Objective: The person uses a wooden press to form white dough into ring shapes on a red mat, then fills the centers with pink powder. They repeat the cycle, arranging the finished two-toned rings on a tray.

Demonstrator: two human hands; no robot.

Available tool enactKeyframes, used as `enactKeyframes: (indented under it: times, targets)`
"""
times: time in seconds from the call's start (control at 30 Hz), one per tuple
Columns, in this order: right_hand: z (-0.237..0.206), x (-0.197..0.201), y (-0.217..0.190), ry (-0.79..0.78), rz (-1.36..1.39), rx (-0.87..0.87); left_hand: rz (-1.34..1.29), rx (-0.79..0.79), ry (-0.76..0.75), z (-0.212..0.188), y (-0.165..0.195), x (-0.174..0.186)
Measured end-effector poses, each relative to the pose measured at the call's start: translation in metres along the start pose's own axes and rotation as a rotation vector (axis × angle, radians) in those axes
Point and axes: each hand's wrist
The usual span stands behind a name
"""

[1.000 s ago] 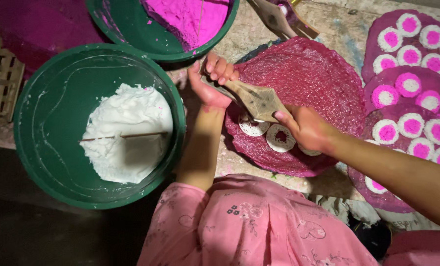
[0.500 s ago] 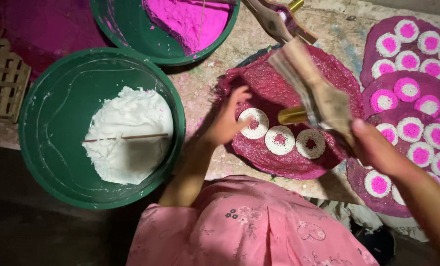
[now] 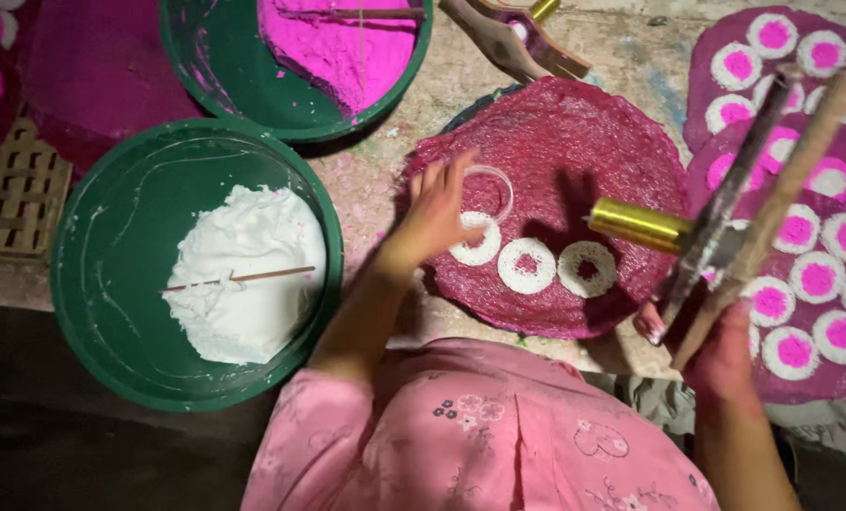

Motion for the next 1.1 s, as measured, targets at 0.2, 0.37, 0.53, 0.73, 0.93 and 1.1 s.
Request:
enactKeyframes:
  times: [0.2,0.37,0.53,0.73,0.93,1.1]
  targets:
    - [0.007,-0.052,-0.041,-0.033,-0.726,0.093,-0.13,-0.311,-0.008,0.031,0.08,0.039]
    - [-0.009,-0.152,-0.109,-0.496,-1.28,0.964,-0.555,-0.508,-0.379,-0.056,0.138,0.126]
    - [0.013,-0.255,-0.146,-1.057,-1.24,1.339,-0.769,-0.371,-0.915,-0.109,0.149,0.197]
    - [0.03,-0.33,-0.126,-1.581,-0.888,0.798,-0.794,-0.146,-1.037,-0.153,0.112,0.255]
    - [0.022,-0.357,-0.079,-1.801,-0.737,0.219,-0.864,0.02,-0.966,-0.21,0.078,0.291]
    - [0.064,-0.38,-0.061,-1.708,-0.755,0.543,-1.091,0.237,-0.628,-0.264,0.039,0.349]
Point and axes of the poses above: each hand's wrist, its own z-axis towards the middle knuckle, its own x-axis out of the back of the hand, y = z × x, and after that the axes turned 4 degrees about y, right-handed
